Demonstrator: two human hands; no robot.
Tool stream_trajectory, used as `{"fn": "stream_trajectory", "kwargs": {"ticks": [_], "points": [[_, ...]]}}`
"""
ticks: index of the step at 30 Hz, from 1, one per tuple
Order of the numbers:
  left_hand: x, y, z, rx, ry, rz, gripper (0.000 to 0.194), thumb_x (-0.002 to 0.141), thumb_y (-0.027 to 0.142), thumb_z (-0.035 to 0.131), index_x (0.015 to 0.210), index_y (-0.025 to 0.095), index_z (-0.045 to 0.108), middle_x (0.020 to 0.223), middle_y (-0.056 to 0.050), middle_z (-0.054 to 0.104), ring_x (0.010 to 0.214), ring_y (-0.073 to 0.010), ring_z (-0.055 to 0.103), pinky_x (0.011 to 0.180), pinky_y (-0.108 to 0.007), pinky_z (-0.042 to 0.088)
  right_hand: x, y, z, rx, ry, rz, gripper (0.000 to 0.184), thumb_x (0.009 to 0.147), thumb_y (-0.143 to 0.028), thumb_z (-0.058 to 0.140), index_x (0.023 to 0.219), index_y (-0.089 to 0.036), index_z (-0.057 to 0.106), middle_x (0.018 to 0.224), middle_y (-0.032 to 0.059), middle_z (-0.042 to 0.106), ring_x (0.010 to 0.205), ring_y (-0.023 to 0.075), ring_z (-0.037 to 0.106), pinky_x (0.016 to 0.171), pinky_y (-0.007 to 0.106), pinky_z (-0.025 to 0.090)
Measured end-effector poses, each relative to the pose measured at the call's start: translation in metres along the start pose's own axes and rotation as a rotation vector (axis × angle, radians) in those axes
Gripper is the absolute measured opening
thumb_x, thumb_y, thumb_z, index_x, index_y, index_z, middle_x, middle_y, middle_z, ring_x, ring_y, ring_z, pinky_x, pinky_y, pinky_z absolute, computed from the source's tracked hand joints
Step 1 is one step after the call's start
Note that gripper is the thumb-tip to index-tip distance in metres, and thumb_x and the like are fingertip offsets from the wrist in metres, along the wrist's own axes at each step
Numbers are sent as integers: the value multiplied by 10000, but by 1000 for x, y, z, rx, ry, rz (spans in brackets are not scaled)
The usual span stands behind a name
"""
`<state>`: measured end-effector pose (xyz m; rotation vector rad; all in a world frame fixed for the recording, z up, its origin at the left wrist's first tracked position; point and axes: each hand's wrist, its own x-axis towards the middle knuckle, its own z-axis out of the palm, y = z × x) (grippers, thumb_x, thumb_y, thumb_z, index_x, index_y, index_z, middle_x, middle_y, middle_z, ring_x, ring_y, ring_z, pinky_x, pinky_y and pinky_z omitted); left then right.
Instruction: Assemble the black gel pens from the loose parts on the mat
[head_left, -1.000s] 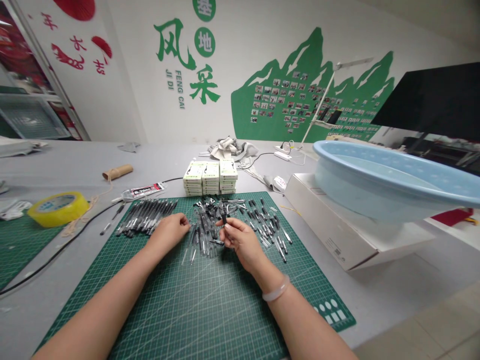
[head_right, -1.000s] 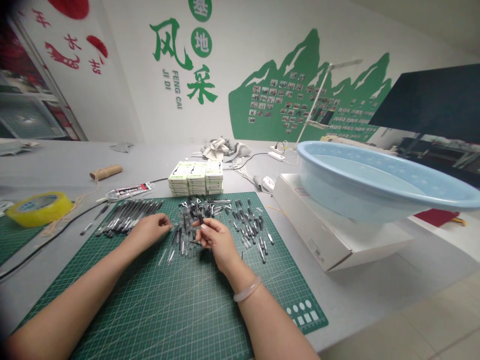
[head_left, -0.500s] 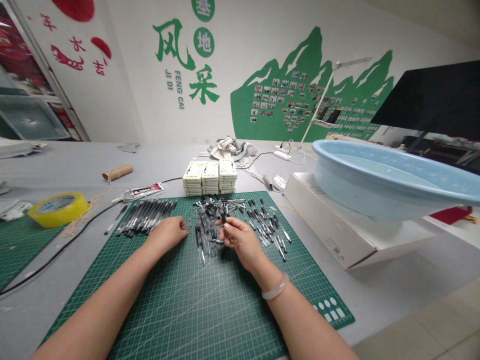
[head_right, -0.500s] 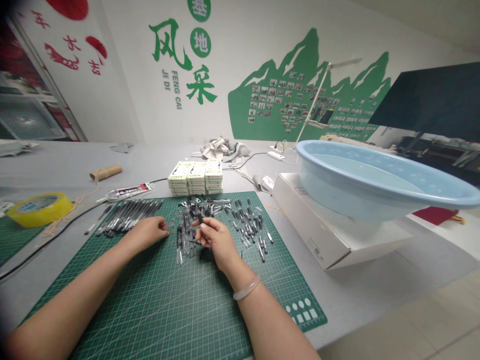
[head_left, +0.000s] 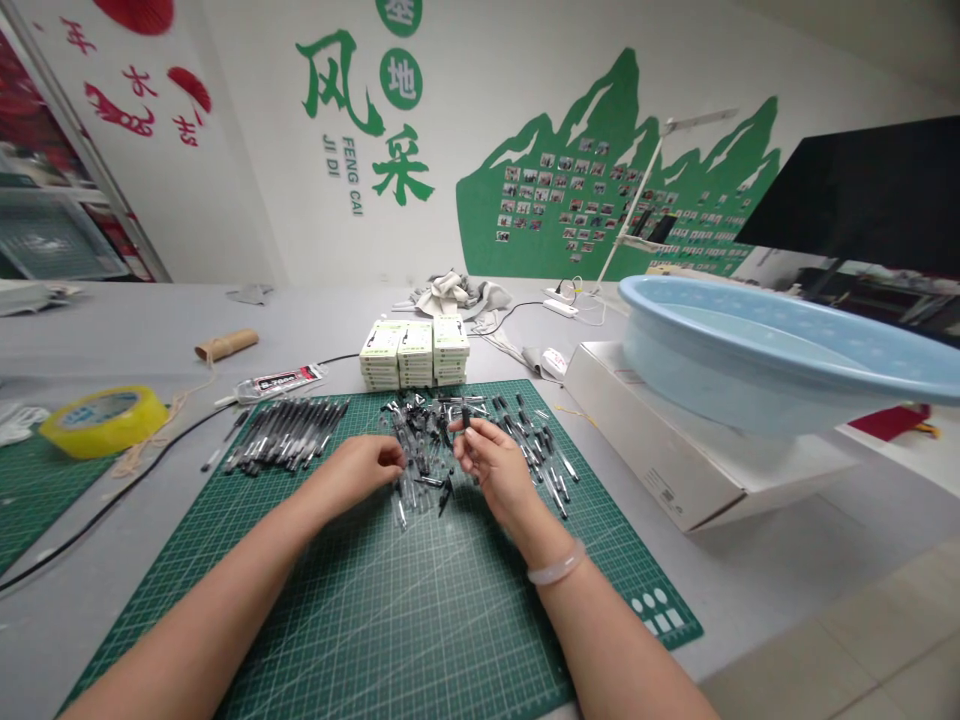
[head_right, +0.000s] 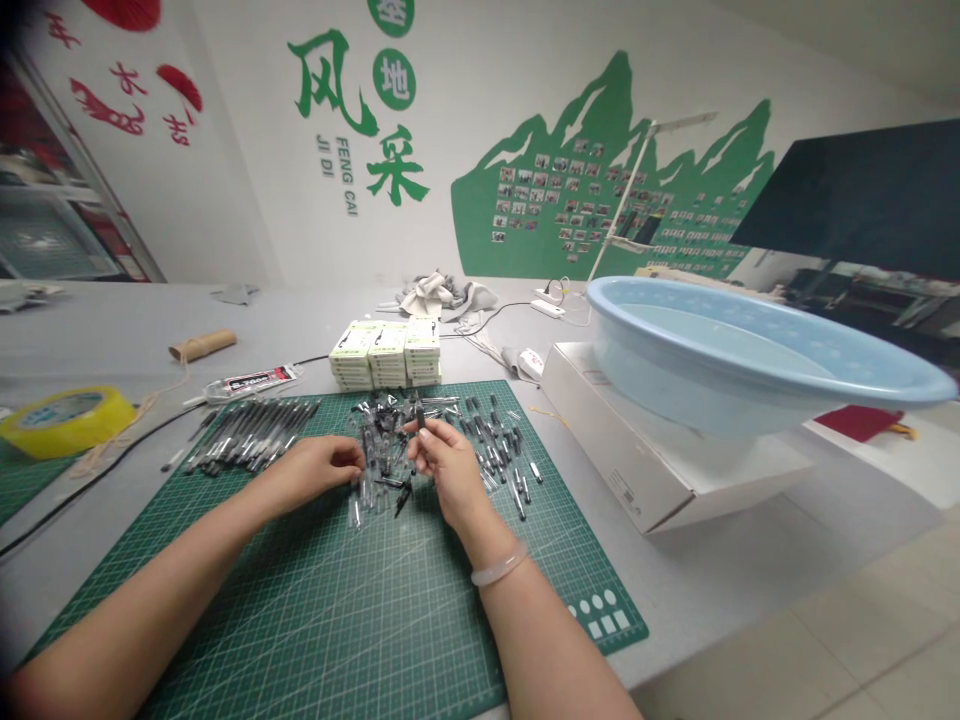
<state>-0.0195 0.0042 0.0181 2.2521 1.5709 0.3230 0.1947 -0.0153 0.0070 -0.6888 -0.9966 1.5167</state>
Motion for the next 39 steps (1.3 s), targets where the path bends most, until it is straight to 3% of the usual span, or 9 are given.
{"fn": "stream_trajectory", "kwargs": {"ticks": [3, 5, 7, 9, 14, 25, 30, 34, 39], "points": [[4, 10, 12, 58, 120, 154, 202, 815, 305, 533, 918, 232, 691, 1006, -35, 694, 969, -211, 600, 844, -313, 432, 3, -3, -4, 8, 47, -27, 198, 781, -307, 632, 912, -165, 676, 648, 1, 585, 518, 81, 434, 494, 214, 299], [9, 13, 24, 120, 176, 250, 314, 854, 385, 520, 1108, 262, 659, 1288, -55, 590, 1214, -259, 477, 1022, -412, 339, 4, -3, -7, 13, 60, -41, 192, 784, -303, 629, 910, -165, 675, 647, -2, 584, 520, 79, 441, 495, 210, 307], [12, 12, 37, 163, 152, 284, 442, 885, 478, 466, 1296, 335, 541, 1483, -32, 401, 1369, -299, 292, 1096, -535, 203, 5, -3, -8, 18, 65, -52, 187, 791, -298, 626, 909, -161, 675, 652, -2, 583, 527, 77, 447, 498, 205, 313], [13, 7, 46, 184, 96, 269, 506, 911, 536, 378, 1394, 391, 409, 1546, -6, 282, 1419, -309, 183, 1096, -607, 133, 5, -3, -10, 27, 71, -58, 184, 796, -294, 626, 909, -158, 675, 656, -2, 583, 528, 74, 447, 498, 201, 315], [10, -5, 49, 188, 51, 217, 540, 928, 563, 286, 1445, 405, 300, 1570, 16, 205, 1435, -286, 149, 1108, -582, 163, 7, -7, -13, 44, 100, -81, 179, 788, -285, 632, 907, -159, 675, 652, -2, 581, 523, 73, 440, 487, 197, 310], [10, -21, 42, 186, 43, 154, 544, 915, 579, 297, 1434, 416, 320, 1561, 31, 226, 1431, -283, 171, 1100, -580, 187, 6, -14, -14, 71, 134, -105, 171, 783, -278, 635, 900, -157, 665, 653, -2, 580, 511, 70, 426, 472, 194, 293], [11, -31, 32, 109, 98, 118, 492, 918, 542, 318, 1340, 359, 495, 1498, -13, 382, 1380, -281, 303, 1094, -574, 205, 7, -15, -16, 78, 157, -111, 176, 776, -287, 646, 900, -164, 665, 656, -3, 582, 512, 71, 430, 467, 194, 296], [14, -32, 22, 13, 153, 148, 451, 904, 500, 354, 1152, 281, 660, 1321, -35, 586, 1244, -240, 481, 1073, -441, 320, 8, -14, -19, 89, 158, -111, 185, 774, -289, 650, 908, -162, 669, 662, -2, 585, 516, 68, 429, 474, 190, 303], [13, -31, 16, -38, 200, 108, 398, 885, 439, 380, 1031, 254, 701, 1169, -30, 679, 1089, -225, 593, 973, -344, 421, 9, -15, -21, 90, 166, -123, 188, 775, -292, 647, 910, -163, 667, 657, -3, 579, 511, 69, 427, 468, 193, 293]]}}
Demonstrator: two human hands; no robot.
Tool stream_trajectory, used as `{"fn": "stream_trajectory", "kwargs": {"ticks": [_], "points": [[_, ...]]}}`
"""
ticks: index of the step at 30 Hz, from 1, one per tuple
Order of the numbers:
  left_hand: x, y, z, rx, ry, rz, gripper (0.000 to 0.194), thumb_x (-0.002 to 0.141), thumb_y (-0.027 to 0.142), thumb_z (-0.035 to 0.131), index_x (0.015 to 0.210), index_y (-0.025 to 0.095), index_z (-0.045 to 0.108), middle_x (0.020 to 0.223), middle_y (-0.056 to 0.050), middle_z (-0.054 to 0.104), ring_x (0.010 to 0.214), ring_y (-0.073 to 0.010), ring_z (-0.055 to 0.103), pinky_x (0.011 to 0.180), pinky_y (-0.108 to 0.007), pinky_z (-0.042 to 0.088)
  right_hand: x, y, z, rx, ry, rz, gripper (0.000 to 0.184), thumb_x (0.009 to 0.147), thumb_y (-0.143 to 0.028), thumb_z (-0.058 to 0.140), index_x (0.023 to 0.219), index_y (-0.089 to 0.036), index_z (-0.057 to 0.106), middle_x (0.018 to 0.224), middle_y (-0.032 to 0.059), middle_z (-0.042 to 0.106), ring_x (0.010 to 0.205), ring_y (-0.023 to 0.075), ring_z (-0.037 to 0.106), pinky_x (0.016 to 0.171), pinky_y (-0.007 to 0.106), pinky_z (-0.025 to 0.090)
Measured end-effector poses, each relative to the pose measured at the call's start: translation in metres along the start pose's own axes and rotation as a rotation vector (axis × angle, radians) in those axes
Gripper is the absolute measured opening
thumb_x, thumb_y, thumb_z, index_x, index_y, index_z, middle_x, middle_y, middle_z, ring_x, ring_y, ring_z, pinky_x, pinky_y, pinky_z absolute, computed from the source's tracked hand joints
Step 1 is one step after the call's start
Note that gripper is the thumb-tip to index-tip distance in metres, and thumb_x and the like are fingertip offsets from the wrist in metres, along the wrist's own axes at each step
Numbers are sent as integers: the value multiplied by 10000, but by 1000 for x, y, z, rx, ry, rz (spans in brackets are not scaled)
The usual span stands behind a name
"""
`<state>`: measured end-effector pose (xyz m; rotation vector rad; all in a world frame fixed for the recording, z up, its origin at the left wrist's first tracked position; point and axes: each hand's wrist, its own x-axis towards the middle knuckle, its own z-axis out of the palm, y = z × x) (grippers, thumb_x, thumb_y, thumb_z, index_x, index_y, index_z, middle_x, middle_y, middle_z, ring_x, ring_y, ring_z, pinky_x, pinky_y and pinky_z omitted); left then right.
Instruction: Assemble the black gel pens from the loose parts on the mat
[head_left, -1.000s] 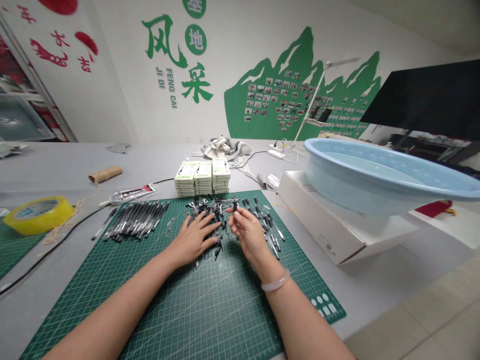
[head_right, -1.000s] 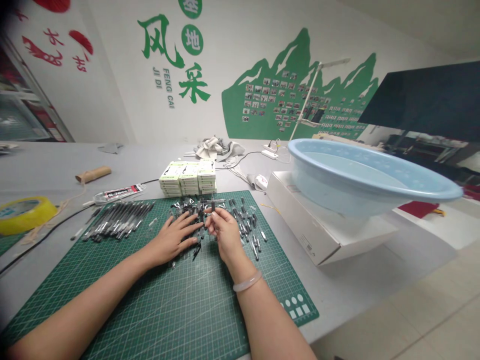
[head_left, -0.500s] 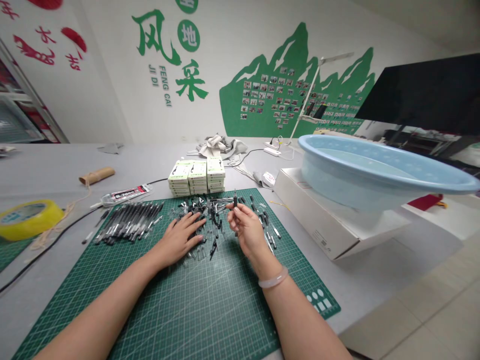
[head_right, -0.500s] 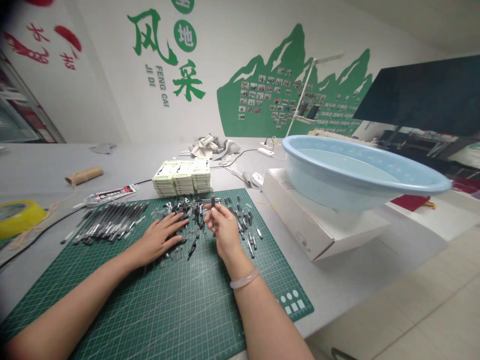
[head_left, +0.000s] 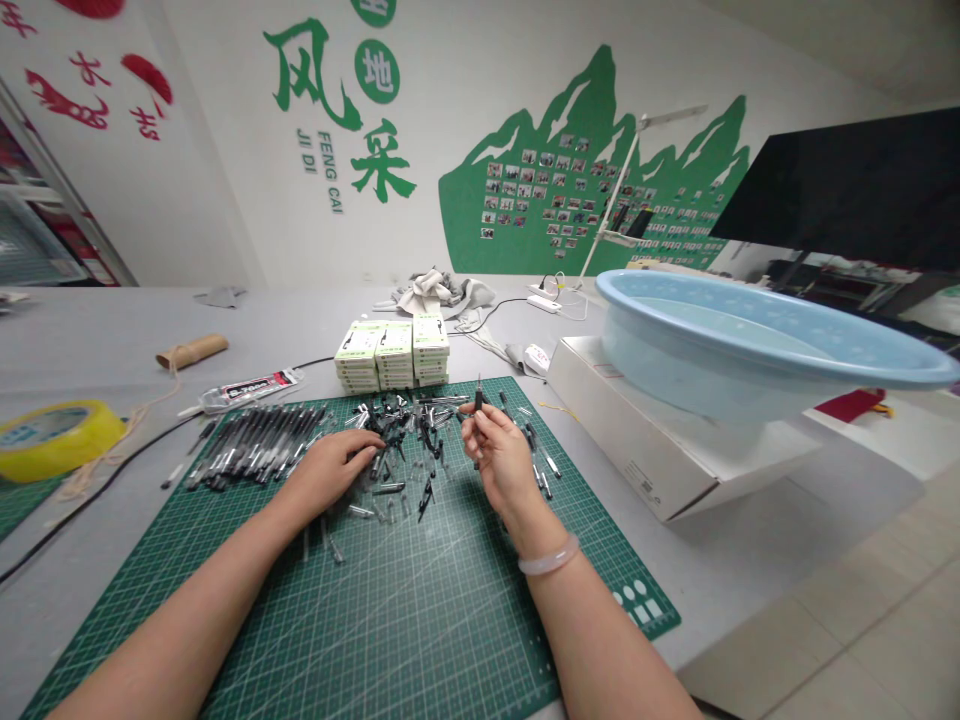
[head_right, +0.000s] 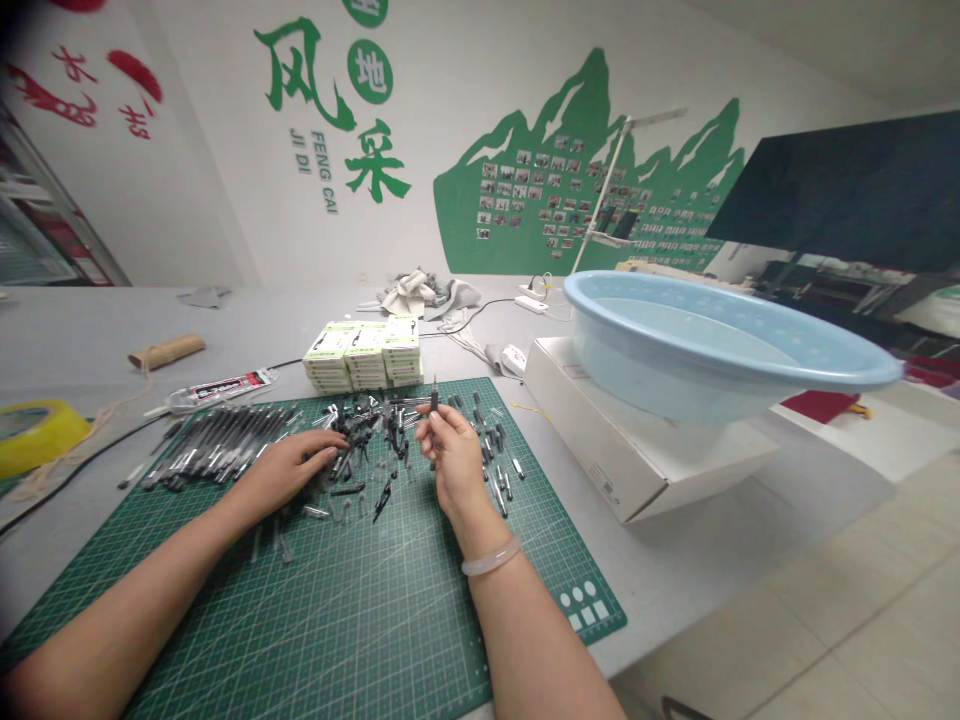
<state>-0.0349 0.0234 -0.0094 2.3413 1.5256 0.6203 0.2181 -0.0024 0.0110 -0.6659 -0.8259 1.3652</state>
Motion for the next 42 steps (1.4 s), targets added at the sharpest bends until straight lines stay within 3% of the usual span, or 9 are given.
{"fn": "stream_trajectory", "kwargs": {"ticks": [5, 9, 15, 21, 27, 31, 36, 42], "points": [[0, -1, -4, 50, 93, -103, 332, 843, 367, 425, 992, 267, 704, 1093, -8, 710, 1018, -237, 631, 914, -326, 449, -1, -1, 2, -8, 11, 2, 192, 767, -301, 648, 905, -168, 662, 656, -5, 580, 507, 74, 421, 467, 204, 294], [14, -5, -8, 129, 148, -112, 317, 815, 301, 439, 974, 249, 708, 1075, -20, 714, 1017, -247, 630, 926, -326, 442, -3, 0, 5, -11, -4, 12, 184, 770, -296, 644, 901, -168, 661, 658, -4, 585, 513, 74, 428, 474, 203, 297], [59, -9, -8, 239, 114, -68, 345, 823, 270, 426, 1001, 223, 718, 1078, -52, 712, 1017, -248, 625, 888, -321, 454, -5, 2, 7, -11, -25, 23, 170, 785, -273, 628, 901, -155, 666, 651, -2, 576, 510, 66, 426, 471, 196, 281], [107, 3, 2, 322, 12, -76, 278, 794, 281, 499, 935, 234, 734, 1021, -66, 723, 972, -237, 635, 837, -285, 459, -4, 1, 8, -25, -29, 39, 180, 767, -292, 636, 891, -165, 664, 643, 0, 586, 501, 72, 429, 452, 201, 256], [129, 12, 20, 346, -9, -146, 200, 719, 245, 565, 812, 146, 713, 965, -181, 706, 937, -314, 645, 773, -350, 484, -2, 3, 8, -15, -46, 43, 176, 770, -288, 624, 886, -163, 664, 627, -2, 584, 486, 69, 415, 442, 203, 223], [128, 19, 22, 342, 13, -182, 156, 696, 213, 560, 773, 149, 679, 954, -183, 704, 930, -314, 652, 766, -350, 490, -2, 5, 8, -41, -50, 41, 193, 765, -315, 631, 883, -167, 664, 628, -2, 590, 487, 75, 420, 443, 207, 232], [108, 30, 3, 242, 61, -188, 132, 738, 270, 522, 792, 194, 615, 845, -93, 724, 842, -244, 677, 717, -292, 510, -4, 9, 11, -134, -75, 53, 219, 765, -345, 627, 886, -166, 662, 610, -11, 584, 481, 74, 409, 454, 206, 254], [52, 45, -21, -644, -55, -209, 201, 738, 366, 595, 832, 207, 517, 646, -1, 675, 614, -184, 670, 576, -291, 549, -9, 20, 17, -264, -123, 44, 195, 783, -331, 604, 881, -176, 672, 588, -19, 572, 484, 84, 406, 477, 215, 284]]}}
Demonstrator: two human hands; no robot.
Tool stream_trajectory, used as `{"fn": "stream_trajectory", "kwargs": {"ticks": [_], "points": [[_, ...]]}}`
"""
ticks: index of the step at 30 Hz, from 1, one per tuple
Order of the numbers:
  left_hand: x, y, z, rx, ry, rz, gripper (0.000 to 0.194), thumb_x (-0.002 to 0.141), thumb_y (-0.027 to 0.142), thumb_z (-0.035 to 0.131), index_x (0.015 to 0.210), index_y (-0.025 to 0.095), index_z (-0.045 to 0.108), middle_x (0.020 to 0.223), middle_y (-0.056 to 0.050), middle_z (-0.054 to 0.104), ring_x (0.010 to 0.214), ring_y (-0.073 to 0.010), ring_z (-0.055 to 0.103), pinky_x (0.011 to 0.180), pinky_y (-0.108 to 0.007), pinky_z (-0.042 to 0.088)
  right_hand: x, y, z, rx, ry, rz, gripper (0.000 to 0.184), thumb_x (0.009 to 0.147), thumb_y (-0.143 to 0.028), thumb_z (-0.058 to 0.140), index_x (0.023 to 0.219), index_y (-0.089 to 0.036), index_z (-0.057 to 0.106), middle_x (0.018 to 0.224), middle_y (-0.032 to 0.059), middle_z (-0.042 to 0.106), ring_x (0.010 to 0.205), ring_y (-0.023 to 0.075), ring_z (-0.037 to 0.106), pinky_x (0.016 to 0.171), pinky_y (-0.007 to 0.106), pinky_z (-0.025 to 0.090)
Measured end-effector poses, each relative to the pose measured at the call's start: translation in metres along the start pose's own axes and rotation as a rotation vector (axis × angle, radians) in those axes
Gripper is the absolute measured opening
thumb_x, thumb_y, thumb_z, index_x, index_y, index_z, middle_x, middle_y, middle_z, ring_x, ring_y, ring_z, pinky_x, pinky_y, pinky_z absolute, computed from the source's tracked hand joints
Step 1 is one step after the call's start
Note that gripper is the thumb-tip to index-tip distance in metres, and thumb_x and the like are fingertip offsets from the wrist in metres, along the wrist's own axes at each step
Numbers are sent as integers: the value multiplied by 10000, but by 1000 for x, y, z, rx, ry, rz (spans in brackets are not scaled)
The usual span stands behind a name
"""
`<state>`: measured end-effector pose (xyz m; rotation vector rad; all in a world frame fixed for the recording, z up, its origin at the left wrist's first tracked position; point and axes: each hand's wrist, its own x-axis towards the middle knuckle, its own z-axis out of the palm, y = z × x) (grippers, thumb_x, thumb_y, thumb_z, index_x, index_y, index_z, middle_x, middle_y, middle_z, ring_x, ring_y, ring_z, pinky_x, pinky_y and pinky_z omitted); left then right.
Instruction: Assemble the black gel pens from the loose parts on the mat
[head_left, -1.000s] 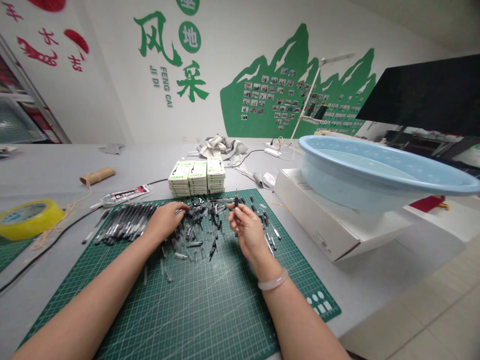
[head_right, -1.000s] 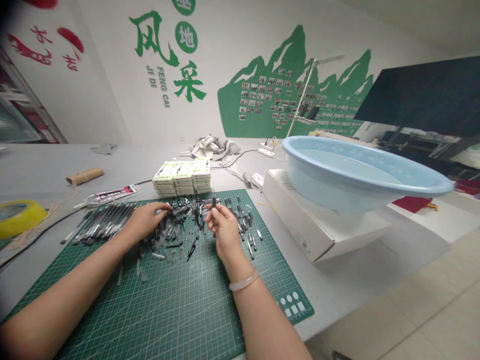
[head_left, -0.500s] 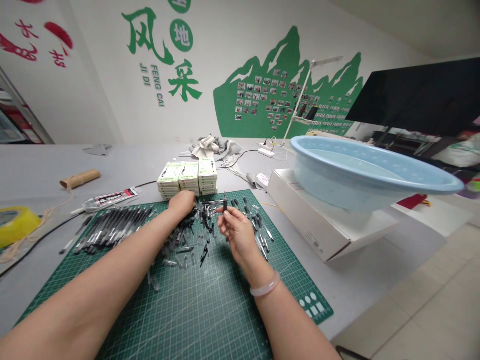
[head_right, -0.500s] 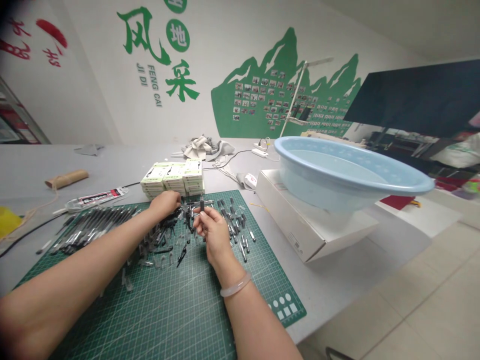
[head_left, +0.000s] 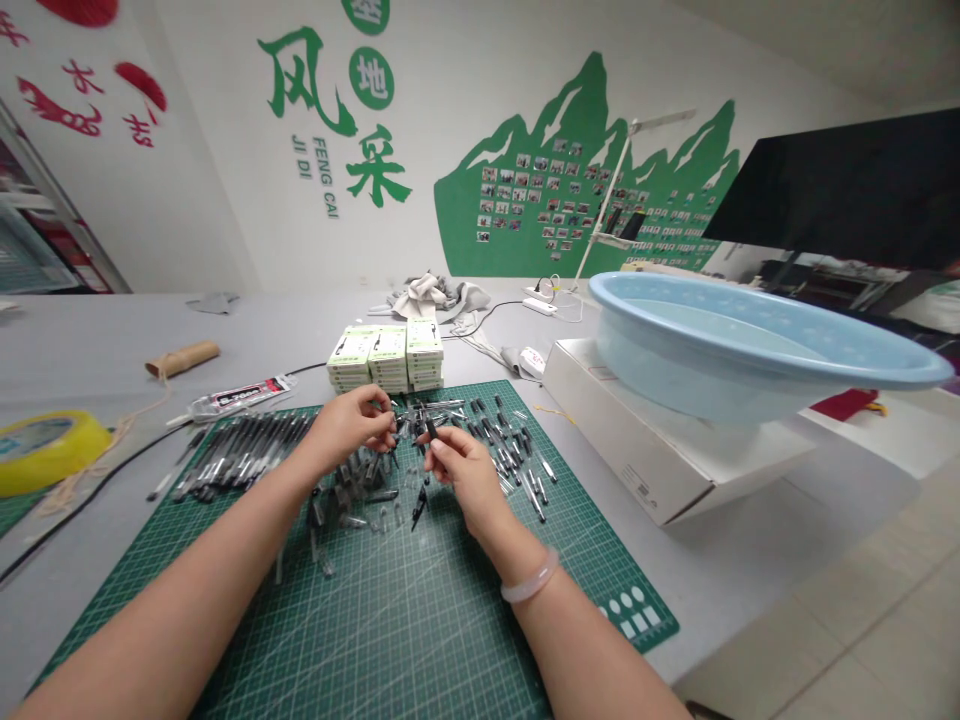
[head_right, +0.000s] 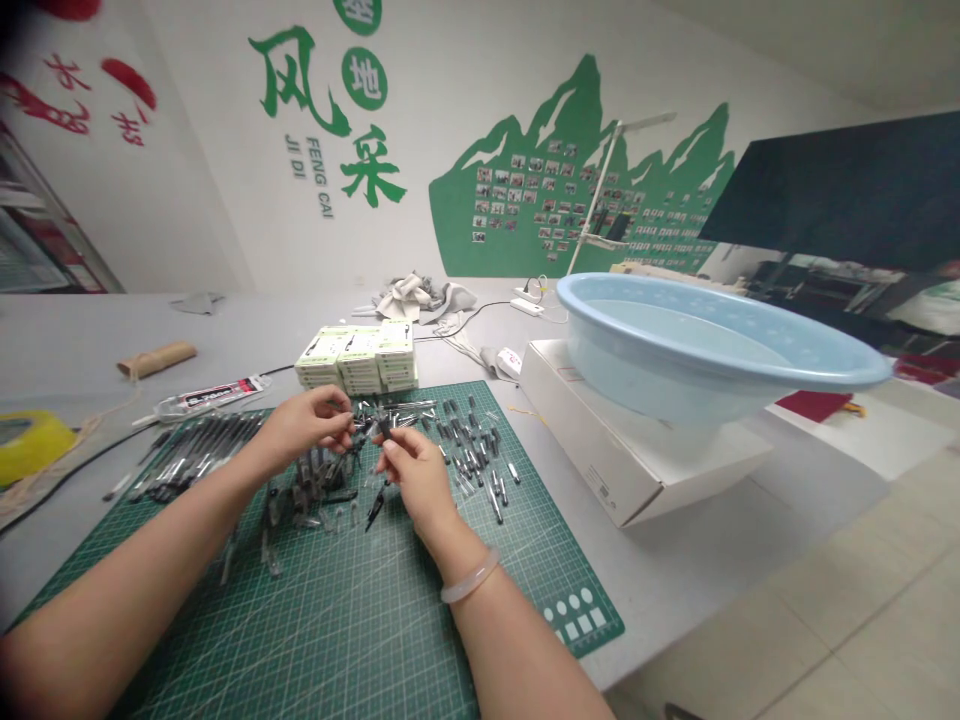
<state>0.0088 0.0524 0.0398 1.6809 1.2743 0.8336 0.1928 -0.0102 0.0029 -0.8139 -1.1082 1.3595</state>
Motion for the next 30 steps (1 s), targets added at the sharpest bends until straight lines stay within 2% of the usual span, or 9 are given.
{"fn": "stream_trajectory", "kwargs": {"ticks": [4, 7, 13, 19, 24, 27, 30], "points": [[-36, 7, -5, -175, -19, 14, 300, 732, 440, 645, 863, 192, 539, 719, -12, 667, 624, -160, 660, 591, -293, 556, -4, 8, 6, -129, -48, -11, 170, 796, -311, 591, 875, -199, 692, 579, -20, 570, 496, 105, 421, 493, 230, 307], [-49, 8, -11, -241, 6, 8, 314, 731, 438, 671, 889, 191, 559, 736, -2, 647, 643, -154, 659, 605, -288, 559, -6, 13, 9, -247, -67, -50, 150, 807, -284, 593, 874, -218, 710, 593, -16, 577, 525, 122, 447, 527, 246, 336], [-52, 5, -18, -244, -39, 12, 251, 724, 372, 704, 861, 194, 590, 722, 21, 633, 668, -149, 657, 615, -267, 553, -9, 19, 11, -351, -93, -88, 154, 819, -237, 577, 888, -240, 715, 619, -12, 592, 572, 143, 476, 564, 258, 357], [-53, 6, -19, -179, -97, 35, 240, 734, 394, 688, 853, 205, 598, 713, 20, 649, 681, -164, 658, 619, -278, 552, -10, 18, 11, -435, -91, -94, 174, 829, -214, 553, 897, -250, 709, 614, -22, 588, 577, 148, 490, 592, 268, 362], [-54, 6, -19, -58, -135, 48, 222, 745, 389, 666, 862, 202, 636, 672, 6, 665, 662, -174, 650, 642, -297, 552, -11, 19, 11, -538, -105, -206, 189, 826, -195, 554, 911, -262, 709, 725, -5, 624, 707, 167, 540, 666, 277, 384], [-55, 7, -16, -61, -118, 28, 221, 739, 375, 669, 863, 192, 658, 676, -2, 663, 656, -173, 638, 645, -297, 544, -10, 20, 12, -503, -50, -195, 167, 751, -210, 650, 912, -244, 676, 770, -14, 614, 686, 147, 518, 646, 260, 387], [-55, 8, -12, -137, -82, 27, 213, 724, 350, 694, 854, 181, 680, 687, -1, 647, 653, -152, 602, 619, -259, 511, -9, 19, 13, -405, -28, -93, 187, 658, -250, 734, 801, -207, 621, 644, -52, 546, 561, 110, 461, 550, 230, 357]]}}
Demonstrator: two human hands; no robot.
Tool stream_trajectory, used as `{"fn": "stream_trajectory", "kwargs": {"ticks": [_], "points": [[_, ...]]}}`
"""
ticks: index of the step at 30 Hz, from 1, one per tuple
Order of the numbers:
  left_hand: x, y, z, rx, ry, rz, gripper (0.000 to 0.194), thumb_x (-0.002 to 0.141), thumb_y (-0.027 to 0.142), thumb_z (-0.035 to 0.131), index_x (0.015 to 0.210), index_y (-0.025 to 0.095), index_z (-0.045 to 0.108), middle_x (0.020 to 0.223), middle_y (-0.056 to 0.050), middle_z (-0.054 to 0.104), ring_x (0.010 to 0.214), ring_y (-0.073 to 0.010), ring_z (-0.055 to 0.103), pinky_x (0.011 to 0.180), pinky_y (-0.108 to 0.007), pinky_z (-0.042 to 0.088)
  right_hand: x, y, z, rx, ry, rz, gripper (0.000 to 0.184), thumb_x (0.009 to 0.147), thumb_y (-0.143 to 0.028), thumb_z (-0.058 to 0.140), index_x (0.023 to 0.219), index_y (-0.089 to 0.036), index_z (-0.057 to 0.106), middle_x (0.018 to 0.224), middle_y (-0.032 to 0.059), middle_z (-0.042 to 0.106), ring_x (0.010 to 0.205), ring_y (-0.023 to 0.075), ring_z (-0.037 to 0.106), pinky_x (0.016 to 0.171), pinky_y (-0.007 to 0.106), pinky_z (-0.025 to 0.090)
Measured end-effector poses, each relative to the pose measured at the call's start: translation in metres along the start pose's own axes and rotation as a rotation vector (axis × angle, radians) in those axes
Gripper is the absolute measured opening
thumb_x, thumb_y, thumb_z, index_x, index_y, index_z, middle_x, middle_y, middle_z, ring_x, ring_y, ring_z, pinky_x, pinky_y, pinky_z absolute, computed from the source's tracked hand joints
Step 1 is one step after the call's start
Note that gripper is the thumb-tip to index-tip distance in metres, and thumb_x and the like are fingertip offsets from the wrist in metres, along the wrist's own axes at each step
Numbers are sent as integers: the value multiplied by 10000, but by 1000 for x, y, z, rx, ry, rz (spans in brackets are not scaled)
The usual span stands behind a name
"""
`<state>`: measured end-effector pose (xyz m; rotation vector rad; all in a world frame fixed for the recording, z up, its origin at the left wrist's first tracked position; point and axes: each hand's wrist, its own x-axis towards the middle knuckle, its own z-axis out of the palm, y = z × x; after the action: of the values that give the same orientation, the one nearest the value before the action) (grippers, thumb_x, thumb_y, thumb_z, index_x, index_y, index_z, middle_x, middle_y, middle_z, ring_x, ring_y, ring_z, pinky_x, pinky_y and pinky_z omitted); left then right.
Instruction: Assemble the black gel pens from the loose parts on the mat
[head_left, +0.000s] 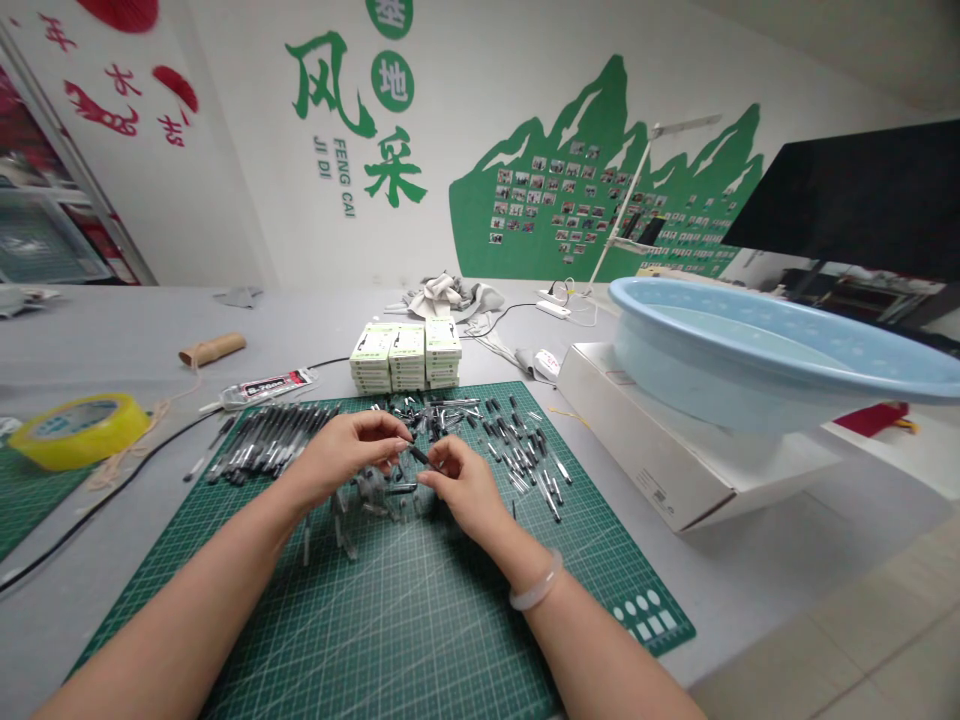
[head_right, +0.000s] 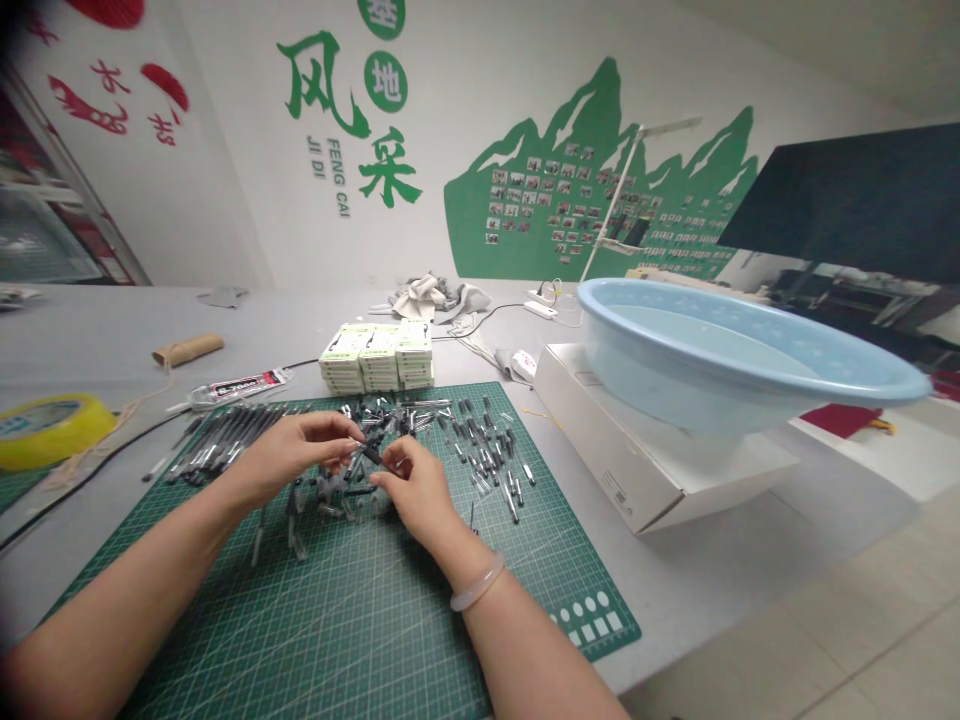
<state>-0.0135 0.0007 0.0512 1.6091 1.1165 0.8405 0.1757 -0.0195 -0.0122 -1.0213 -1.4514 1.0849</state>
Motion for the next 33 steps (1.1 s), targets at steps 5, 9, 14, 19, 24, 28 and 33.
{"fn": "stream_trajectory", "kwargs": {"ticks": [5, 9, 14, 19, 24, 28, 33], "points": [[2, -9, 6, -220, 87, -6, 208, 687, 300, 755, 848, 173, 718, 750, -8, 650, 646, -106, 547, 627, -218, 462, -3, -6, 1, 300, -188, 195, 249, 765, -406, 637, 763, -159, 616, 596, -31, 551, 455, 73, 433, 454, 205, 291], [3, -14, 13, -440, 63, -42, 261, 684, 288, 769, 916, 178, 723, 892, -43, 660, 807, -146, 584, 723, -254, 488, -5, -11, 4, 424, -231, 195, 295, 816, -429, 583, 815, -141, 646, 604, -24, 542, 433, 46, 365, 434, 199, 218], [5, -16, 23, -528, 124, -5, 198, 690, 262, 770, 860, 190, 699, 865, -16, 623, 802, -139, 575, 689, -253, 495, -4, -11, 6, 445, -185, 186, 255, 796, -384, 621, 837, -134, 644, 591, -28, 531, 435, 49, 375, 431, 203, 210], [4, -16, 27, -589, 83, -32, 250, 725, 282, 740, 949, 173, 720, 1033, -78, 663, 932, -182, 594, 792, -293, 495, -4, -7, 7, 459, -189, 177, 262, 826, -382, 590, 845, -129, 656, 600, -22, 533, 436, 46, 368, 434, 205, 207], [6, -19, 29, -593, 168, -28, 198, 687, 272, 771, 842, 156, 726, 955, -72, 678, 873, -176, 602, 750, -283, 491, -5, -4, 7, 452, -192, 171, 267, 818, -396, 605, 828, -134, 654, 591, -24, 534, 434, 47, 368, 431, 207, 207], [6, -19, 32, -667, 86, -61, 291, 715, 288, 751, 970, 150, 731, 1076, -118, 669, 967, -208, 598, 805, -308, 487, -4, -4, 7, 488, -188, 185, 262, 819, -395, 602, 828, -137, 643, 596, -23, 541, 427, 46, 371, 426, 205, 199], [6, -21, 36, -690, 174, -35, 205, 674, 271, 785, 838, 158, 738, 914, -70, 683, 816, -159, 597, 685, -261, 486, -4, -6, 7, 463, -182, 197, 245, 813, -380, 609, 812, -136, 639, 581, -25, 539, 415, 45, 365, 422, 203, 198]]}}
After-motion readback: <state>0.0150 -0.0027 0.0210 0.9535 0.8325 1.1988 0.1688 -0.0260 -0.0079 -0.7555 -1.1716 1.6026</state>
